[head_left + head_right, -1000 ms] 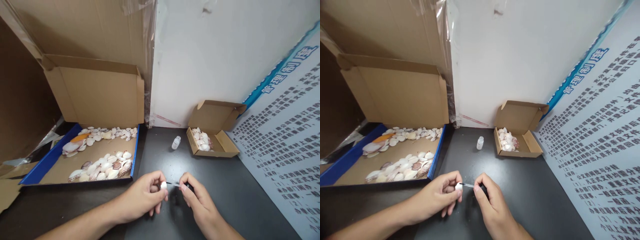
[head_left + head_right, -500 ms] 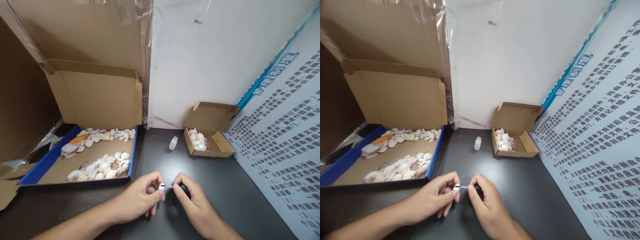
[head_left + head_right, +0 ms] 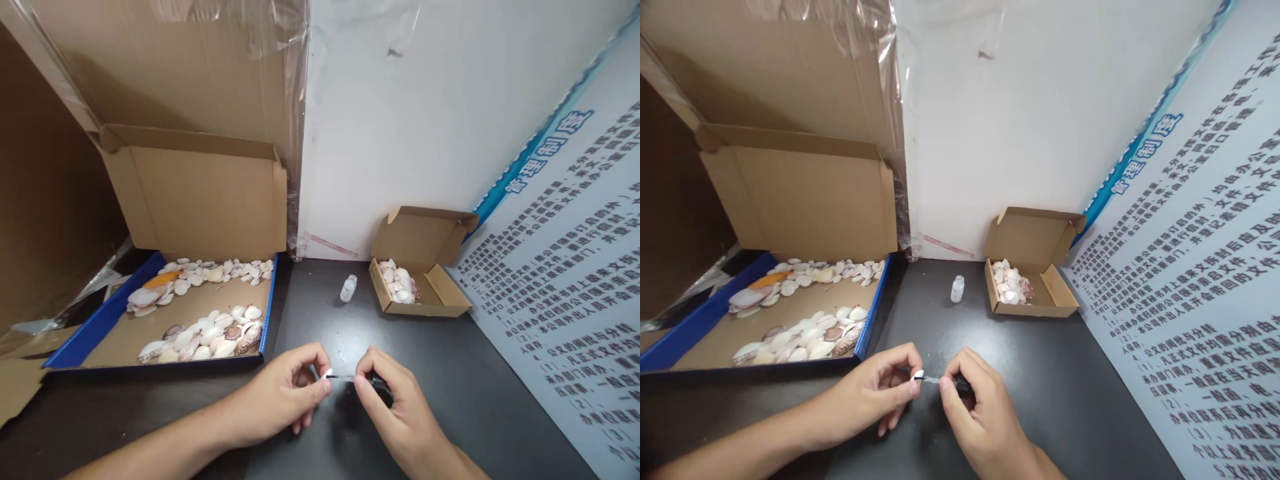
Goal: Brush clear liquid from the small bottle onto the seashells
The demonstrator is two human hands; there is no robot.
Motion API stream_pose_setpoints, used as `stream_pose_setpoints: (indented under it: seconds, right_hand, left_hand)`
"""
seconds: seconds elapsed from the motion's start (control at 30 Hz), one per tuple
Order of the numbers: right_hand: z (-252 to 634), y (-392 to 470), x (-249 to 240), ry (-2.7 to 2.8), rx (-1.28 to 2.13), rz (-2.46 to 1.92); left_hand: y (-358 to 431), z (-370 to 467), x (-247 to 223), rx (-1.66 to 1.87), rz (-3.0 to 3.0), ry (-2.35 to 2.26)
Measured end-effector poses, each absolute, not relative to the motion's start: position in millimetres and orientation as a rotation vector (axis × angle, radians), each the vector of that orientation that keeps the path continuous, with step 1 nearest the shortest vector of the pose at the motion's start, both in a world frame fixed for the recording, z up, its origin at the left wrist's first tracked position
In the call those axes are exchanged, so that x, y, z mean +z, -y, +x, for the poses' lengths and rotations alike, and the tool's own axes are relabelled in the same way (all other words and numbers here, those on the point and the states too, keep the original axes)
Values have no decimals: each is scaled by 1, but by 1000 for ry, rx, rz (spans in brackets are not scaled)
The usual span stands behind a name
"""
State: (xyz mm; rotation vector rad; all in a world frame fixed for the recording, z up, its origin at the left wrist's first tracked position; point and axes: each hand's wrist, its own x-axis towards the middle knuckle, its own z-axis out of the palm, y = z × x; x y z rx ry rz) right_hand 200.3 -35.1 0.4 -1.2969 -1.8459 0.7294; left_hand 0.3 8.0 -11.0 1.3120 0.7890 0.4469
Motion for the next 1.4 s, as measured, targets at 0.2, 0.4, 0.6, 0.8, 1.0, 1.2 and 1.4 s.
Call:
stream_pose_setpoints:
  seconds: [0.2, 0.4, 0.6, 0.8, 1.0, 1.2, 1.4]
  right_hand:
    - [199, 35, 2, 1896, 566, -1302]
    - [201, 37, 7, 1925, 482, -1247]
    - [201, 37, 5, 1932, 580, -1242]
    - [203, 38, 5, 1942, 596, -1282]
    - [204, 38, 7, 1918, 598, -1250]
    - [204, 37, 7, 1927, 590, -1293]
    - [204, 37, 8, 1944, 578, -1231]
  left_hand:
    - [-7, 0, -12, 438, 1323, -791]
    - [-7, 1, -12, 465, 1303, -792]
    - [-6, 2, -11, 454, 1306, -804]
    - [-8, 1, -13, 491, 1276, -765]
    - [-8, 0, -16, 507, 1281, -744]
    - [-8, 0, -15, 510, 1299, -744]
    - [-8, 1, -13, 514, 1295, -734]
